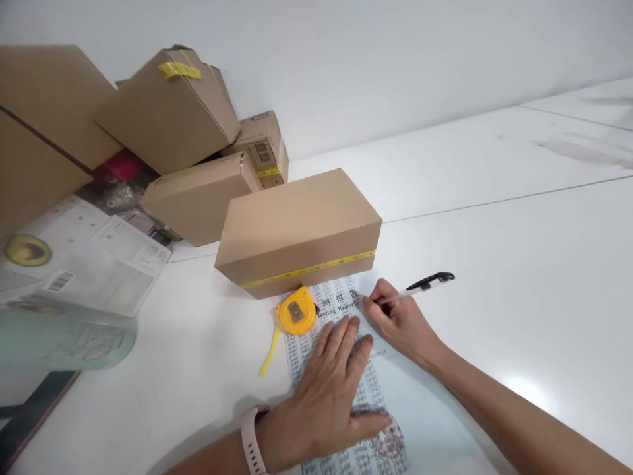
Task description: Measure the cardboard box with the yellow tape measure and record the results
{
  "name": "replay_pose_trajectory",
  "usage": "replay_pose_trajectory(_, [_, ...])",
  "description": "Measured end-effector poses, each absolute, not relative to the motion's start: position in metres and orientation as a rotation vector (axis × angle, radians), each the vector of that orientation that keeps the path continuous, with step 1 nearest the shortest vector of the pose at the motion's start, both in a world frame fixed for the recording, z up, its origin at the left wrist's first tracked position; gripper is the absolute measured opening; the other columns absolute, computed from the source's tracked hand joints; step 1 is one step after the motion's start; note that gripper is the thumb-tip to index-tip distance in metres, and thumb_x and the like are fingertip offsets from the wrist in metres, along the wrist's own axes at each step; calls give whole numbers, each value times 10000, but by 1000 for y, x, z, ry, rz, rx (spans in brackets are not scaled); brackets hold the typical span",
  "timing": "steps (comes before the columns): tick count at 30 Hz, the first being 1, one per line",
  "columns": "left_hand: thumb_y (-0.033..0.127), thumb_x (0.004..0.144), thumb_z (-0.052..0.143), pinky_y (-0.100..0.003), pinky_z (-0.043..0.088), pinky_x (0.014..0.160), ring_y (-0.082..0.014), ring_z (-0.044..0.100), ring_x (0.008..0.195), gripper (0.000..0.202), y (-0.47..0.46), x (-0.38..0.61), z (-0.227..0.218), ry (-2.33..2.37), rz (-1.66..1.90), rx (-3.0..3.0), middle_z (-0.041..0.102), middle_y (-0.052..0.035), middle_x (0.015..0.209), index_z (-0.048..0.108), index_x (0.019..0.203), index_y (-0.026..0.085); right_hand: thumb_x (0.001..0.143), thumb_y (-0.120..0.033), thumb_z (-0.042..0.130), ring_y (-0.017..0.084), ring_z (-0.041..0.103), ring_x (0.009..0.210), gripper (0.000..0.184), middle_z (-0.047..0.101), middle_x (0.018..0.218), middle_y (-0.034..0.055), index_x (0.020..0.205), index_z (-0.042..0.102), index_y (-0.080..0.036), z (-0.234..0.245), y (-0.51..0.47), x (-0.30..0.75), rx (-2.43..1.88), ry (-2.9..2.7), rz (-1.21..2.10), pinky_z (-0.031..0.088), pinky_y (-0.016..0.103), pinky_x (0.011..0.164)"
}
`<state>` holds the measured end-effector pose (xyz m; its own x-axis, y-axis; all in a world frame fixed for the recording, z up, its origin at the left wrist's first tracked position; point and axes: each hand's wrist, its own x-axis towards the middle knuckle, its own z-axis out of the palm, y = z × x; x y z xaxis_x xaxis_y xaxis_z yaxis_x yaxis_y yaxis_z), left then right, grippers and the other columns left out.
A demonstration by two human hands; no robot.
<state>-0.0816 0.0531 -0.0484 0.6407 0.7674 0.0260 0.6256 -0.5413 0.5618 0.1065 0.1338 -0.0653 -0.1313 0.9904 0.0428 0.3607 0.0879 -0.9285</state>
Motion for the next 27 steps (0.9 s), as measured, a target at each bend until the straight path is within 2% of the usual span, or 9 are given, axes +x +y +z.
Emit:
replay_pose_trajectory(7, [681, 932, 434, -531, 62, 1255, -339, -7, 1525, 893, 54, -82, -42, 1107, 256, 2435, 131, -250, 1632, 258, 1535, 46, 951, -430, 526, 103, 320, 516, 290, 414, 610, -49, 750, 456, -233, -75, 134, 110, -1341, -1697, 1009, 275, 261, 464])
replay_pose_trajectory(18, [694, 938, 396, -529, 57, 1254, -345, 3, 1525, 894, 53, -81, -44, 1119, 242, 2447, 139, -261, 1628, 260, 1532, 40, 949, -419, 530, 110, 335, 529, 284, 424, 614, -46, 745, 458, -234, -75, 133, 109, -1310, -1738, 991, 292, 258, 471])
replay_pose_trajectory(27, [677, 935, 436, -534, 81, 1253, -348, 13, 1525, 888, 53, -82, -43, 1128, 246, 2474, 150, -249, 1631, 260, 1531, 43, 951, -401, 524, 110, 348, 530, 276, 439, 620, -42, 743, 453, -234, -75, 134, 108, -1316, -1772, 963, 304, 256, 479])
